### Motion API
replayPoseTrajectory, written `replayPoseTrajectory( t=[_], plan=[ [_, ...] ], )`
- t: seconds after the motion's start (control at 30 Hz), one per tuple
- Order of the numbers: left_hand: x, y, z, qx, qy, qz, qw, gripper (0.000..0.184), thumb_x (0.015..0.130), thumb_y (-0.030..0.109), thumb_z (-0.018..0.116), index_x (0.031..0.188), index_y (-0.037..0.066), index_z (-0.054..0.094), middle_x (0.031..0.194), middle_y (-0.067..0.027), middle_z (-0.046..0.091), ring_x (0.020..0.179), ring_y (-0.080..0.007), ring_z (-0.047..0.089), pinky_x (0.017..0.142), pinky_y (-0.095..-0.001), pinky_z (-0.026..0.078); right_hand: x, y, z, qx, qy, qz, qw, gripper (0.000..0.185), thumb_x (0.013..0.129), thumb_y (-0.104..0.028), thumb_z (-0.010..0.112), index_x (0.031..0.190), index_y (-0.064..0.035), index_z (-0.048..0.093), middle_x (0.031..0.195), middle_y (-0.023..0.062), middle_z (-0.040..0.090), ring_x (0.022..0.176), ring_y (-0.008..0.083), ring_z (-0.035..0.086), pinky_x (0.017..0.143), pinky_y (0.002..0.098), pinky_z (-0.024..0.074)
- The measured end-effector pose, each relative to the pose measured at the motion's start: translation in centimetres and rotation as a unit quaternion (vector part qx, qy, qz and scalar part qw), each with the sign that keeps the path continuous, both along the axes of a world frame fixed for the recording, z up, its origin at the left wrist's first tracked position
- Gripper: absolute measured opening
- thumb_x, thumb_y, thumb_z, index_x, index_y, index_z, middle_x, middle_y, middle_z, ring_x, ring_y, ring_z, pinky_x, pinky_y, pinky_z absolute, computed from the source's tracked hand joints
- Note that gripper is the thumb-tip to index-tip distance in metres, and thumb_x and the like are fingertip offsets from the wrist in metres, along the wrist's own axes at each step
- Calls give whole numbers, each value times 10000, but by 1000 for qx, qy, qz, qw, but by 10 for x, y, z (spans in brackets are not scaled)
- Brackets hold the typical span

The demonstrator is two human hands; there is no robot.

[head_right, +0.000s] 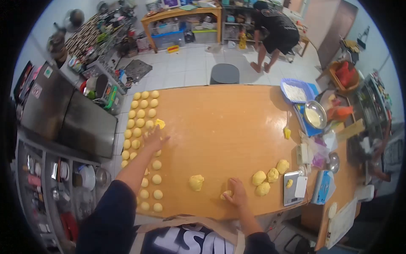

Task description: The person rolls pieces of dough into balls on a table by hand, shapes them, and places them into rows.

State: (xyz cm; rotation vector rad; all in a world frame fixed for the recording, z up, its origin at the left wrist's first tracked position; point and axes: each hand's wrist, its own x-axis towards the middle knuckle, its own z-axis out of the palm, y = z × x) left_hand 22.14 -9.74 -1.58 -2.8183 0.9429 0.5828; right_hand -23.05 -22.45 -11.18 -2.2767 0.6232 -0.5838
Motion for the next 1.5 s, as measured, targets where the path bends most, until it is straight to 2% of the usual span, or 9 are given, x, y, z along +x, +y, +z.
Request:
replayPoseTrajectory(
  t=[0.27, 0.43, 0.7, 0.9, 0.93, 1.0, 1.13, 1.3, 1.5],
  plan=[
    [-11, -39, -38, -98, 81, 59, 990, 960, 916, 720, 389, 1569, 67, 122, 1628, -96, 208, 1520, -303, 78, 1174, -607, -25, 6, 1, 20, 16, 12, -2, 1000, 689, 767, -447, 733, 1281, -34, 536, 1276, 185, 575, 1217, 391, 526, 1120, 491, 368],
    [-129, -51, -26, -198, 117, -180, 956, 923, 912, 678, 471, 1566, 103, 163, 1599, -116, 275, 1494, -320, 179, 1154, -631, 6, 7, -3, 15, -3, -11, 1, 1000, 681, 785, -455, 721, 1283, -28, 536, 1279, 188, 569, 1205, 388, 536, 1111, 474, 384],
    [-278, 0, 20, -302, 304, -230, 874, 926, 917, 744, 334, 1568, 114, 144, 1604, -68, 280, 1487, -351, 202, 1131, -647, 41, 8, -12, -9, 267, -114, -100, 952, 669, 903, -488, 599, 1360, -16, 472, 1363, 181, 515, 1297, 329, 473, 1127, 429, 337],
    [-326, 39, 17, -373, 339, -213, 837, 987, 891, 781, 328, 1578, 123, 66, 1589, -34, 326, 1507, -326, 148, 1140, -635, -1, 71, 16, 84, 384, -240, -119, 884, 594, 977, -417, 500, 1416, -24, 430, 1441, 174, 454, 1374, 313, 383, 1161, 429, 264],
    [-322, 43, 26, -341, 370, -241, 830, 917, 907, 630, 404, 1574, 102, 62, 1589, -47, 326, 1501, -330, 166, 1148, -626, 11, 75, 6, 100, 384, -239, -95, 887, 582, 989, -406, 483, 1426, -25, 423, 1454, 173, 444, 1387, 310, 369, 1167, 428, 252],
    [-295, 50, 55, -277, 428, -292, 809, 848, 938, 328, 556, 1566, 61, 53, 1588, -71, 327, 1488, -339, 201, 1163, -608, 34, 82, -21, 127, 360, -216, -45, 907, 560, 1013, -382, 450, 1445, -28, 409, 1480, 171, 424, 1413, 305, 339, 1179, 428, 228],
    [-286, 92, 31, -336, 340, -147, 866, 939, 879, 710, 503, 1533, 90, 242, 1509, -131, 412, 1485, -304, 220, 1165, -598, 74, 91, -41, 115, 163, -129, 3, 978, 531, 1013, -345, 472, 1457, -58, 417, 1492, 186, 419, 1414, 329, 342, 1182, 445, 226],
    [-283, 166, -13, -63, 6, -183, 981, 815, 800, 497, 704, 1432, 60, 430, 1476, -138, 452, 1441, -334, 312, 1180, -576, 131, 8, 41, 39, -217, 201, 230, 927, 548, 953, -322, 559, 1459, -148, 440, 1494, 83, 448, 1378, 313, 404, 1169, 473, 267],
    [-285, 189, -48, -44, -25, -218, 975, 783, 756, 381, 739, 1410, 39, 477, 1501, -142, 438, 1441, -320, 321, 1187, -593, 105, -31, -16, 8, -210, 240, 261, 911, 552, 956, -319, 545, 1466, -142, 429, 1502, 43, 452, 1406, 300, 383, 1177, 486, 264]
  ],
)
